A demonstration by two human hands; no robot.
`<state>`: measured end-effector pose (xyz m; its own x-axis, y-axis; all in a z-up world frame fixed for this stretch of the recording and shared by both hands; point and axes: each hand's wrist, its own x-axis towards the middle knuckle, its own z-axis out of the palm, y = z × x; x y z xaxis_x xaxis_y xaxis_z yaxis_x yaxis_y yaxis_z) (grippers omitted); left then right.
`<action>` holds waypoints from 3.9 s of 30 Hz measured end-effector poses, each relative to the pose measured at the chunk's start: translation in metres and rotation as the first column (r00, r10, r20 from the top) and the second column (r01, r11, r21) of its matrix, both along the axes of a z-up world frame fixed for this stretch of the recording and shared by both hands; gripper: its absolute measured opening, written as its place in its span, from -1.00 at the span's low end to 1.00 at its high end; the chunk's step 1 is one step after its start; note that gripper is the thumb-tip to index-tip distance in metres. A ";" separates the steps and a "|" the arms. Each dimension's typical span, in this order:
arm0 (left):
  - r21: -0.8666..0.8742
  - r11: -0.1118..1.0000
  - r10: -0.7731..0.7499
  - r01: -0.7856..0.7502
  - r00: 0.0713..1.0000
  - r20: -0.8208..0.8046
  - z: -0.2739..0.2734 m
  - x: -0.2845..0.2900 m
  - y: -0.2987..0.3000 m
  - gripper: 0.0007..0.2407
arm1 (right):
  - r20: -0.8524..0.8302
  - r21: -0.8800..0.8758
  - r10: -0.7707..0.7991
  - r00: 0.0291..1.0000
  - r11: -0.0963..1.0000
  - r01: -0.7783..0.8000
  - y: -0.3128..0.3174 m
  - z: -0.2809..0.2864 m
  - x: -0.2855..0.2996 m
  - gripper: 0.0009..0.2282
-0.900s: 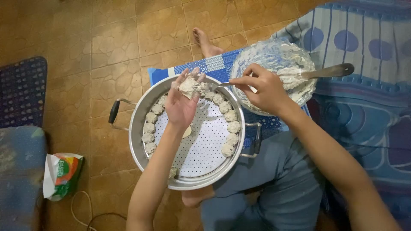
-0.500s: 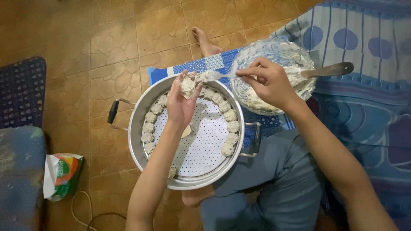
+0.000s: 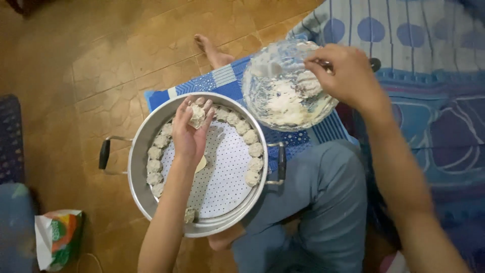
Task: Preparing dumplings by filling wrappers with a spoon and arranging them in a steamer tray.
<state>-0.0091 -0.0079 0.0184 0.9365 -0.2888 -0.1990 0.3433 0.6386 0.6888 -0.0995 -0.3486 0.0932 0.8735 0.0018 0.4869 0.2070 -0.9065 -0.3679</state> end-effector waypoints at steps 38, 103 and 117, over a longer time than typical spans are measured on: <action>0.216 0.973 -0.110 0.081 0.986 0.125 -0.009 -0.003 -0.003 -0.62 | -0.573 -0.332 -0.102 0.813 0.936 -0.117 -0.020 -0.044 0.035 -0.82; -0.019 0.974 -0.224 0.227 0.970 0.096 -0.012 -0.001 0.000 -0.46 | 0.046 0.304 0.471 0.881 0.833 -0.462 0.073 -0.052 0.058 -0.86; 0.076 0.970 -0.240 0.230 0.951 0.192 -0.028 0.004 0.002 -0.50 | -0.061 0.349 0.382 0.922 0.874 -0.339 0.085 -0.052 0.025 -0.85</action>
<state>-0.0050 -0.0063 -0.0100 0.8654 -0.4997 -0.0368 0.3323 0.5175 0.7885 -0.0744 -0.2632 0.0409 0.8954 0.1888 0.4032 0.4298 -0.6022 -0.6727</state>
